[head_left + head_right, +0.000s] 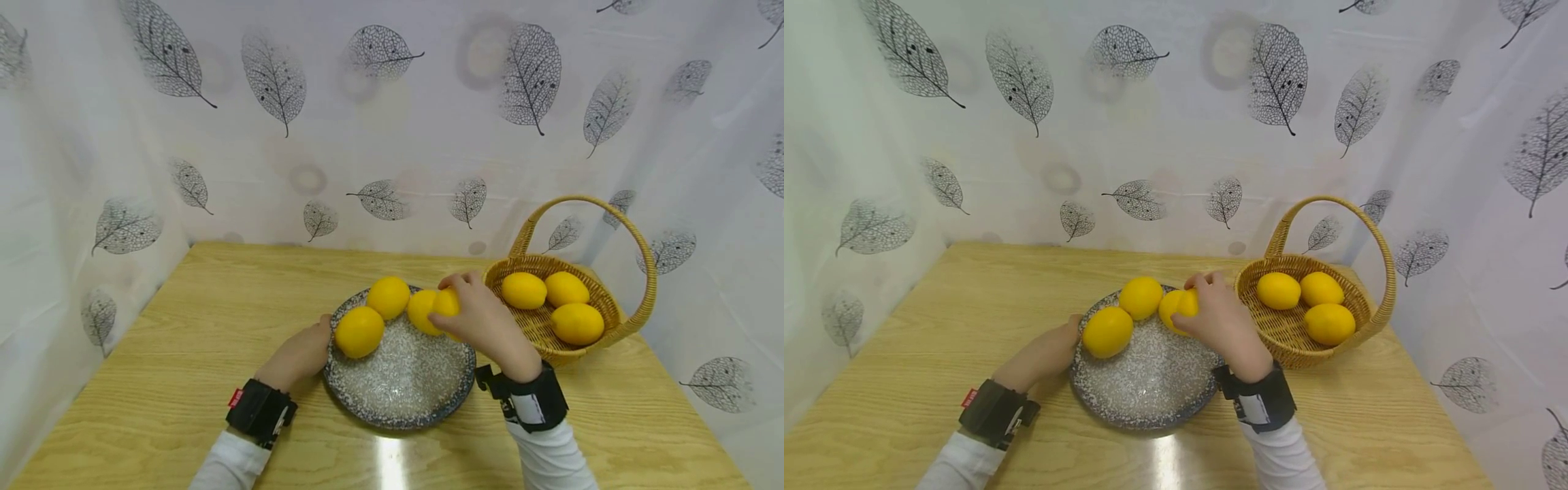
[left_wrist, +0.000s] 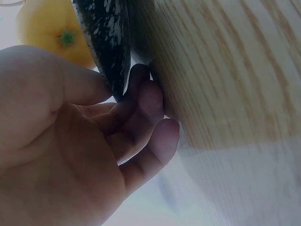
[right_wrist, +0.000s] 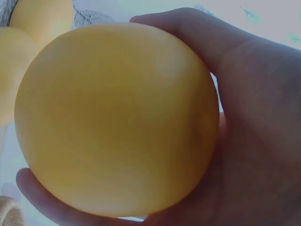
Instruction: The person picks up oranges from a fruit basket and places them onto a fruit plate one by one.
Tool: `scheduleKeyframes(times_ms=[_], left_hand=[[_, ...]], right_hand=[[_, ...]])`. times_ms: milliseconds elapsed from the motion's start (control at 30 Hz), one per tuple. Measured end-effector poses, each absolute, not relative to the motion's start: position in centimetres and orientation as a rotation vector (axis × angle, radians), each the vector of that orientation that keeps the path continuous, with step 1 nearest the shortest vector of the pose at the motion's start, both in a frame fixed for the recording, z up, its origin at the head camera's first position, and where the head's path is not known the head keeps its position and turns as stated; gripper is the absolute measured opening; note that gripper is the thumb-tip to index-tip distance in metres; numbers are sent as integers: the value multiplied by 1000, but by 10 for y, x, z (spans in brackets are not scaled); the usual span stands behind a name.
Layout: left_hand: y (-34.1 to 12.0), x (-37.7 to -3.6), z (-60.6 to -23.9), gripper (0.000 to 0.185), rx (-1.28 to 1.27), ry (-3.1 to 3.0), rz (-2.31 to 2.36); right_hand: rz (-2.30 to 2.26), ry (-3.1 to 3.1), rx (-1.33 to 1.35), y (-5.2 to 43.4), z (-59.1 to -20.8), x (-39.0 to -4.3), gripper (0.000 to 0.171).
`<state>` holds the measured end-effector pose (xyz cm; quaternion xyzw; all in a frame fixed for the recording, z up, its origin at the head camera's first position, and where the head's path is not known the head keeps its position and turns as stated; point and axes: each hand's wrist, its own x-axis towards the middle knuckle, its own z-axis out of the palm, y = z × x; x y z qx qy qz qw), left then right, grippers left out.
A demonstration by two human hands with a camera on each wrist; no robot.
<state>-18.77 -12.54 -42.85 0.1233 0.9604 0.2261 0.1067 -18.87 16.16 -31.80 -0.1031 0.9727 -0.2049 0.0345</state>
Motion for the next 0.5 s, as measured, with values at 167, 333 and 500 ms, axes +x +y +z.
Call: scheduleKeyframes(times_ms=[167, 333, 500], left_hand=[[-126, -188, -429, 52, 363, 2818, 660], [-126, -187, -428, 51, 367, 2813, 659], [-125, -187, -426, 51, 382, 2817, 663]], right_hand=[[-667, 2977, -350, 156, -321, -186, 51], [-690, 2962, -363, 149, -323, -183, 50], [-687, 2960, -404, 143, -326, -182, 49]])
